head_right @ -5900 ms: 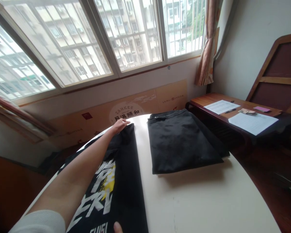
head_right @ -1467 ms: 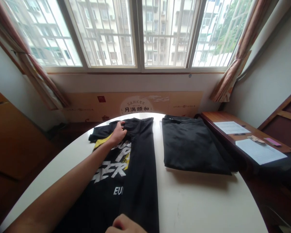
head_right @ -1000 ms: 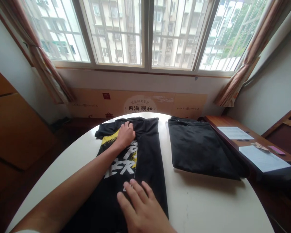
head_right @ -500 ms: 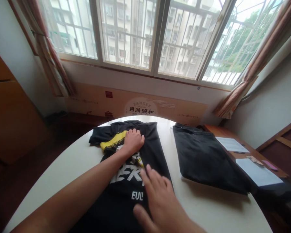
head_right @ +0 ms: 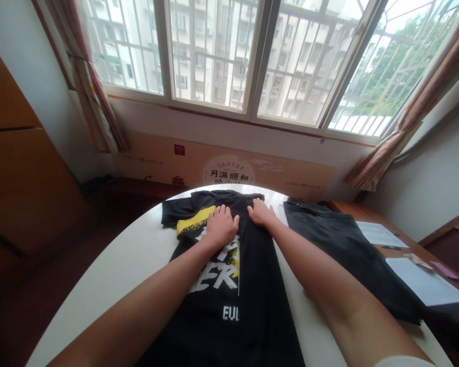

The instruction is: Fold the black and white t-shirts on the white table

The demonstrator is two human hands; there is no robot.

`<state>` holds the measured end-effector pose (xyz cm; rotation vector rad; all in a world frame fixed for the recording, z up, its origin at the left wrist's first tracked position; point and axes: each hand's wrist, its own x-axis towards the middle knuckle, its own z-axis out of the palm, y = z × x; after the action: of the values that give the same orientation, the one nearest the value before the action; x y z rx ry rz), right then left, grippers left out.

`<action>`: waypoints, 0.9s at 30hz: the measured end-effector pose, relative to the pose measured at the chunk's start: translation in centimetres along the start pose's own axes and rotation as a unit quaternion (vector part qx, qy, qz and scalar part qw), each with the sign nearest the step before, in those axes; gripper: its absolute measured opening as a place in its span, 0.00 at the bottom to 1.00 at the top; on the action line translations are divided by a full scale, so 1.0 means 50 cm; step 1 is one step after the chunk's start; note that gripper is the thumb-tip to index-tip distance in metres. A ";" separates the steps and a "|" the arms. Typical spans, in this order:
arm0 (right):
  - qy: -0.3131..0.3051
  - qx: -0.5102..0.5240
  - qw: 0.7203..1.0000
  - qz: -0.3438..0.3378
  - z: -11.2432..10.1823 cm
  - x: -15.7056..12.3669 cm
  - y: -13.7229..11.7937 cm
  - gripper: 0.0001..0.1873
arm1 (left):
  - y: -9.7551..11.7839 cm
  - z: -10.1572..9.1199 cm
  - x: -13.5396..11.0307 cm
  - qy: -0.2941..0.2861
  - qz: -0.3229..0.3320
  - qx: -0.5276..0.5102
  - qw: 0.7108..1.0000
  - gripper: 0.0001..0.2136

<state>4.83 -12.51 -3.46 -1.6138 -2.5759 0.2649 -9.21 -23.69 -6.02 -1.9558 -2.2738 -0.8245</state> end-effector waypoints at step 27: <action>-0.002 -0.032 0.999 0.007 -0.011 0.024 -0.073 0.40 | 0.005 -0.036 0.020 -0.117 -0.119 0.090 0.982 0.35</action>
<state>1.15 -12.93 -2.23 -1.6541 -2.6035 0.1881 -9.76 -23.48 -4.01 -1.8107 -2.6470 -0.3961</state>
